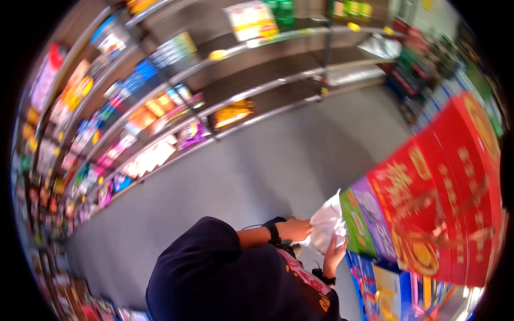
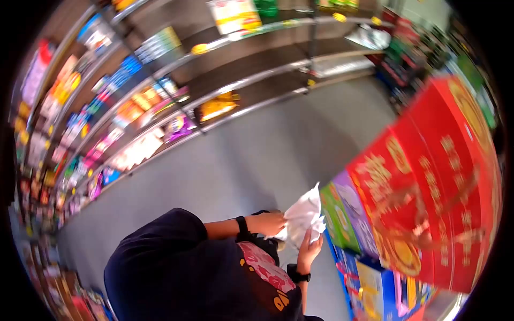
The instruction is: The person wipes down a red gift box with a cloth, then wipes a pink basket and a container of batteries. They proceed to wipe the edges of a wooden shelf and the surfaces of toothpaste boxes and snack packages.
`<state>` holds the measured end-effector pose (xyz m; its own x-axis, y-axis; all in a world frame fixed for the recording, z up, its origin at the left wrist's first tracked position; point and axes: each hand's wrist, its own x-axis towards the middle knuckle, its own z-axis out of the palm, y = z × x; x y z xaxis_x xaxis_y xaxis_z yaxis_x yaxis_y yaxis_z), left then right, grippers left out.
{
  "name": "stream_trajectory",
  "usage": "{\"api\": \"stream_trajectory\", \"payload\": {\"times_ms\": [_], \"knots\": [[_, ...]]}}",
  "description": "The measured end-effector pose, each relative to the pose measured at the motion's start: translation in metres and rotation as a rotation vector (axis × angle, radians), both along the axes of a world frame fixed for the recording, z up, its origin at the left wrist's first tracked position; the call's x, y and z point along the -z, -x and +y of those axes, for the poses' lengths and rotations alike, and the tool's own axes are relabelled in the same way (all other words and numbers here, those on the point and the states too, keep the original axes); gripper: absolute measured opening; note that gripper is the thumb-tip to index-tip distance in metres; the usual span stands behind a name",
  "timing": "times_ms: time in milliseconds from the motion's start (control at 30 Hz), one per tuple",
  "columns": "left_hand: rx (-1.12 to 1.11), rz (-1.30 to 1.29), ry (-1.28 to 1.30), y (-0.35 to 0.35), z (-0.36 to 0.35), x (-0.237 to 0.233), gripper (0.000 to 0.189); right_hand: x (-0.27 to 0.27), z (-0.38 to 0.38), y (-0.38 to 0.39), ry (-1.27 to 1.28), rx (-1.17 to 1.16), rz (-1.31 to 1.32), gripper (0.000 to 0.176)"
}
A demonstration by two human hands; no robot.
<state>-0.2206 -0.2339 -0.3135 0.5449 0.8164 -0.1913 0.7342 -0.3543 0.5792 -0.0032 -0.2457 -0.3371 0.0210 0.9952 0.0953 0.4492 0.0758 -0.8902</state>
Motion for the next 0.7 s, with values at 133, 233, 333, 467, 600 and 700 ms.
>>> {"api": "stream_trajectory", "payload": {"times_ms": [133,233,333,467,600,700], "knots": [[-0.346,-0.091,0.087,0.113,-0.052,0.016,0.025,-0.023,0.003,0.109,-0.043,-0.305,0.059,0.016],[-0.679,-0.058,0.125,0.204,-0.079,0.031,0.028,-0.035,0.019,0.202,-0.149,-0.634,0.051,0.017],[-0.990,-0.084,0.051,0.291,-0.113,0.039,0.028,-0.031,0.034,0.303,-0.126,-0.808,0.040,0.020],[-1.394,-0.316,0.004,0.400,-0.176,0.037,0.031,-0.040,0.036,0.446,-0.019,-1.004,-0.002,0.026],[-1.698,-0.995,-0.128,0.491,-0.245,0.036,0.032,-0.031,0.042,0.563,-0.149,-1.194,-0.068,0.025],[-1.889,-1.140,-0.235,0.539,-0.286,0.025,0.031,-0.008,0.039,0.638,-0.236,-1.247,-0.042,0.021]]}}
